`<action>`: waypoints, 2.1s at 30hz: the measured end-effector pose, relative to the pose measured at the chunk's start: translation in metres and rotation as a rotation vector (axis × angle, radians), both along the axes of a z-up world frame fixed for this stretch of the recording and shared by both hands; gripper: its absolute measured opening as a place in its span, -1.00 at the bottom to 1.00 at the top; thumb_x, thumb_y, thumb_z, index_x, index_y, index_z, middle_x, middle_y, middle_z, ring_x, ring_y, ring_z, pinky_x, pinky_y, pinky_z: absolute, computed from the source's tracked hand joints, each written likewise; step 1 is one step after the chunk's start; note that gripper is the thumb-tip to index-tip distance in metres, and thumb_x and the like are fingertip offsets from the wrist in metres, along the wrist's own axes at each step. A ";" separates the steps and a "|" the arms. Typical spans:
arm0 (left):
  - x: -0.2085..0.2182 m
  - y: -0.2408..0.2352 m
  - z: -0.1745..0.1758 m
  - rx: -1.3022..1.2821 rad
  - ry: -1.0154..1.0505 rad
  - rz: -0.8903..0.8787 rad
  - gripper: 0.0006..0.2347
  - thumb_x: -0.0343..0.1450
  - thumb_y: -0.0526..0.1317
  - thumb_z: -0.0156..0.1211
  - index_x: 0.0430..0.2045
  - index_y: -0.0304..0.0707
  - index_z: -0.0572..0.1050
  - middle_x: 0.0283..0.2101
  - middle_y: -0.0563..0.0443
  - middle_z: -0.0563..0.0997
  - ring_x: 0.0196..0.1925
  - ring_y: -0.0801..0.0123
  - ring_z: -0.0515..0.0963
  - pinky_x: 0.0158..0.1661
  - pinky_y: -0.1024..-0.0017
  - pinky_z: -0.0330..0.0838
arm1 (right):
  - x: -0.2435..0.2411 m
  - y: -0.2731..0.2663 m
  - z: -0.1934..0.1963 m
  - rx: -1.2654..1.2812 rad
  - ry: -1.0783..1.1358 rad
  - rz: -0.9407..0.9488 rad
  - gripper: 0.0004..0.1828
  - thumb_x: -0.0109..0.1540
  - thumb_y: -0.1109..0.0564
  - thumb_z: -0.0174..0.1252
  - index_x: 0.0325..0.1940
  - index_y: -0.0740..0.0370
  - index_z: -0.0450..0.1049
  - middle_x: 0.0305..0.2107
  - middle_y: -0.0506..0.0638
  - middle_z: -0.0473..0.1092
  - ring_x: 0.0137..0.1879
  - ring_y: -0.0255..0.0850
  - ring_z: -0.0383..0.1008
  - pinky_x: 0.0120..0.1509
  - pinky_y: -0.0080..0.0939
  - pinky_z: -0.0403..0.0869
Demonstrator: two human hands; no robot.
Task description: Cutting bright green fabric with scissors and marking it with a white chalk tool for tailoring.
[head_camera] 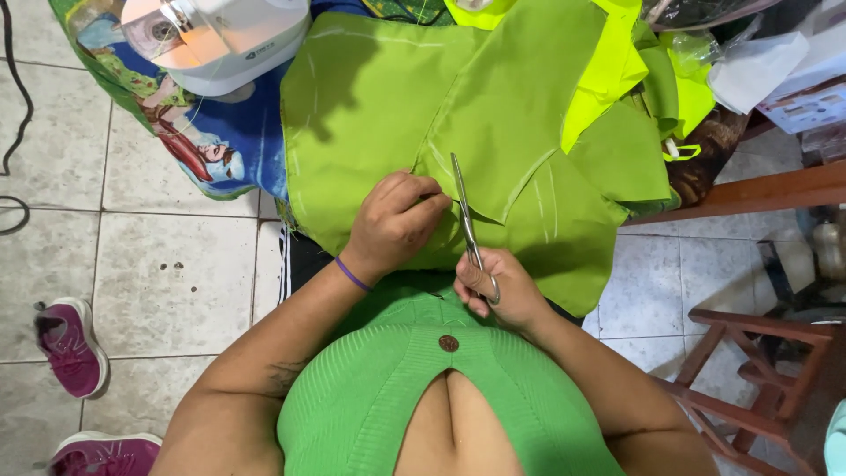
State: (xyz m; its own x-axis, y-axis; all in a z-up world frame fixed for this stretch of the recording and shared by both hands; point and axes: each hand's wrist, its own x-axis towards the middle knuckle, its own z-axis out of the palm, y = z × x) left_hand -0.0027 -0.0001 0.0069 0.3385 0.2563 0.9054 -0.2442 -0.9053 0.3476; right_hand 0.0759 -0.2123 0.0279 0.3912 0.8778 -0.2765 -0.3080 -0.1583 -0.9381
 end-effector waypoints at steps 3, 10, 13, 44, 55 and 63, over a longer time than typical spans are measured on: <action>0.001 0.000 -0.002 0.000 -0.009 0.001 -0.90 0.49 -0.37 0.31 -0.42 -0.18 0.68 -0.25 -0.02 0.64 -0.31 0.17 0.64 -0.24 0.27 0.61 | 0.004 -0.001 0.002 -0.020 -0.019 0.021 -0.65 0.44 0.10 0.22 -0.33 0.39 0.43 -0.71 0.19 0.37 -0.82 -0.34 0.25 -0.75 -0.41 0.19; -0.002 0.001 0.001 -0.008 0.013 -0.008 -0.92 0.47 -0.38 0.32 -0.41 -0.19 0.68 -0.24 -0.02 0.64 -0.28 0.17 0.66 -0.21 0.26 0.61 | 0.012 -0.004 0.008 -0.093 -0.077 0.084 -0.64 0.41 0.10 0.27 -0.37 0.40 0.45 -0.72 0.17 0.39 -0.81 -0.34 0.26 -0.73 -0.40 0.22; -0.003 0.001 0.002 -0.022 0.019 -0.031 -0.93 0.47 -0.38 0.33 -0.39 -0.21 0.68 -0.23 -0.03 0.64 -0.27 0.15 0.66 -0.20 0.24 0.61 | 0.017 -0.006 0.008 -0.109 -0.091 0.097 -0.66 0.40 0.13 0.28 -0.39 0.40 0.45 -0.73 0.16 0.39 -0.81 -0.34 0.26 -0.73 -0.40 0.23; -0.007 0.003 0.011 -0.161 -0.026 -0.074 -0.92 0.43 -0.41 0.33 -0.40 -0.19 0.70 -0.25 0.00 0.66 -0.27 0.18 0.67 -0.19 0.24 0.61 | 0.074 0.015 0.005 -0.048 0.053 0.233 -0.32 0.41 -0.34 0.15 -0.42 0.33 0.33 -0.72 0.17 0.31 -0.85 -0.39 0.17 -0.81 -0.43 0.07; -0.006 0.003 0.010 -0.189 -0.032 -0.108 -0.92 0.46 -0.37 0.30 -0.39 -0.20 0.70 -0.24 -0.01 0.66 -0.27 0.16 0.66 -0.22 0.23 0.60 | 0.082 0.022 0.008 -0.068 0.027 0.243 -0.35 0.40 -0.29 0.19 -0.44 0.33 0.34 -0.74 0.16 0.31 -0.85 -0.39 0.16 -0.81 -0.43 0.11; -0.008 0.004 0.011 -0.217 -0.032 -0.133 -0.93 0.44 -0.40 0.32 -0.38 -0.22 0.70 -0.23 -0.03 0.67 -0.27 0.14 0.67 -0.22 0.22 0.60 | 0.088 0.020 0.017 -0.113 -0.064 0.265 -0.50 0.40 -0.05 0.28 -0.48 0.35 0.38 -0.79 0.16 0.30 -0.88 -0.40 0.13 -0.83 -0.44 0.09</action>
